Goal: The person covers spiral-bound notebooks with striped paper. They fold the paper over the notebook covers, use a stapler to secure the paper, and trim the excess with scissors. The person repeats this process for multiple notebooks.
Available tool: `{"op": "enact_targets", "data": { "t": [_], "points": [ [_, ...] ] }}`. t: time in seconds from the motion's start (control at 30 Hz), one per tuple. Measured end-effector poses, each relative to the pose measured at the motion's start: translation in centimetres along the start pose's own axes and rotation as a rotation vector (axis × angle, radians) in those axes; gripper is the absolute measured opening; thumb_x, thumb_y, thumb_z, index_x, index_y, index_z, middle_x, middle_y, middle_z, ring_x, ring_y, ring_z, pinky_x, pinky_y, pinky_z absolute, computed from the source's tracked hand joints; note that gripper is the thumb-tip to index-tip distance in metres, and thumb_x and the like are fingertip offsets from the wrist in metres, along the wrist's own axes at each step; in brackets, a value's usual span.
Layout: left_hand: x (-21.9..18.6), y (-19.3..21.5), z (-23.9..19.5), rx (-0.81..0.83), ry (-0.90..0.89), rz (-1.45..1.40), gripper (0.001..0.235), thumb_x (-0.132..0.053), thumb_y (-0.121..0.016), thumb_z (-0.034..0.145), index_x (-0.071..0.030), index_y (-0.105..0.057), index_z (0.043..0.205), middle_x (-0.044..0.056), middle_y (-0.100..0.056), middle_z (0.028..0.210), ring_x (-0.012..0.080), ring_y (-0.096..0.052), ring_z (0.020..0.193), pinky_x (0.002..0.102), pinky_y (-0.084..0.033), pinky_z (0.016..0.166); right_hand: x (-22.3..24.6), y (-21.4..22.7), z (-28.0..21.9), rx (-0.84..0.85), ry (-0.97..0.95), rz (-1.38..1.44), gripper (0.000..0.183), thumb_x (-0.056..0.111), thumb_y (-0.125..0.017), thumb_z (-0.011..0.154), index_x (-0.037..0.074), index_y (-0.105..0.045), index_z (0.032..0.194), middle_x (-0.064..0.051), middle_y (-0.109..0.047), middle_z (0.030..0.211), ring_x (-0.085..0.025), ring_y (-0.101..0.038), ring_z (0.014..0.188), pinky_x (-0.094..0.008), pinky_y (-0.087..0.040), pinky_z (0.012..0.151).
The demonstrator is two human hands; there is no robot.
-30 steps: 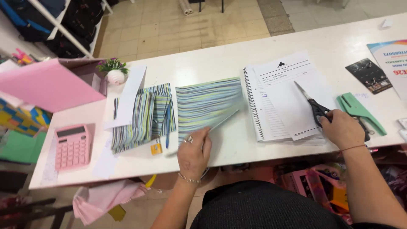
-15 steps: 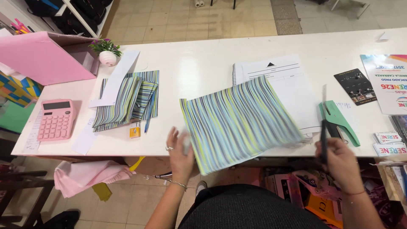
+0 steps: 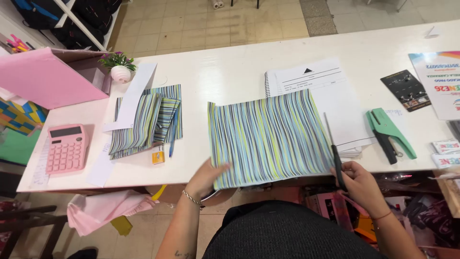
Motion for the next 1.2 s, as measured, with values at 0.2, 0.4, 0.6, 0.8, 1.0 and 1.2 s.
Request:
{"op": "enact_targets", "data": {
  "t": [0.2, 0.4, 0.6, 0.8, 1.0, 1.2],
  "points": [
    [-0.6, 2.9, -0.8, -0.263, 0.087, 0.363, 0.106, -0.047, -0.076, 0.081, 0.000, -0.021, 0.158, 0.014, -0.039, 0.162, 0.0260, -0.039, 0.150, 0.034, -0.027, 0.124, -0.8, -0.4, -0.9, 0.011, 0.032, -0.189, 0.022, 0.025, -0.077, 0.091, 0.005, -0.068, 0.095, -0.010, -0.067, 0.067, -0.018, -0.050, 0.059, -0.032, -0.039, 0.055],
    [-4.3, 3.9, -0.1, -0.330, 0.017, 0.217, 0.120, -0.054, -0.072, 0.078, 0.000, -0.005, 0.160, 0.017, -0.026, 0.167, 0.0291, -0.033, 0.153, 0.038, -0.028, 0.124, -3.2, -3.0, -4.2, 0.367, -0.007, -0.124, 0.026, 0.031, -0.070, 0.092, 0.006, -0.061, 0.092, -0.009, -0.057, 0.069, -0.020, -0.054, 0.051, -0.033, -0.045, 0.043],
    [-6.2, 2.7, 3.3, -0.240, -0.311, -0.177, 0.043, -0.025, -0.078, 0.084, -0.010, -0.057, 0.119, 0.009, -0.069, 0.127, 0.0242, -0.061, 0.133, 0.040, -0.038, 0.122, 0.8, -7.2, -6.9, 0.604, 0.016, -0.444, 0.057, 0.045, -0.057, 0.094, 0.029, -0.055, 0.149, 0.006, -0.063, 0.096, -0.005, -0.056, 0.084, -0.021, -0.048, 0.083],
    [-7.3, 0.1, 3.3, -0.041, -0.506, -0.222, 0.034, -0.017, -0.071, 0.098, -0.020, -0.054, 0.069, -0.009, -0.051, 0.066, 0.0053, -0.044, 0.063, 0.027, -0.043, 0.066, 6.0, -9.6, -6.7, 0.522, 0.215, -0.516, 0.037, 0.051, -0.047, 0.095, 0.025, -0.062, 0.116, 0.004, -0.078, 0.112, -0.014, -0.072, 0.104, -0.028, -0.038, 0.105],
    [-5.5, -0.6, 4.1, 0.053, -0.477, -0.365, 0.012, -0.009, -0.073, 0.095, -0.013, -0.076, 0.084, -0.005, -0.073, 0.084, 0.0090, -0.069, 0.089, 0.035, -0.057, 0.096, 6.4, -9.2, -5.3, 0.423, 0.284, -0.419, 0.031, 0.045, -0.054, 0.097, 0.020, -0.064, 0.113, 0.000, -0.066, 0.087, -0.016, -0.063, 0.081, -0.028, -0.047, 0.085],
    [-3.1, -1.6, 4.2, -0.097, 0.005, -0.645, 0.058, -0.005, -0.079, 0.079, -0.019, -0.027, 0.101, 0.021, -0.052, 0.142, 0.0259, -0.041, 0.147, 0.056, -0.060, 0.081, 6.4, -9.2, -4.7, 0.334, 0.328, -0.239, 0.034, 0.045, -0.063, 0.087, 0.016, -0.068, 0.104, 0.001, -0.073, 0.074, -0.016, -0.068, 0.067, -0.031, -0.051, 0.071]
  ]
}}
Point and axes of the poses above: each hand's wrist, its own z-axis towards the middle knuckle, its own y-axis out of the back of the hand, x = y × z, the point moved 8 cm from there along z, towards the middle knuckle
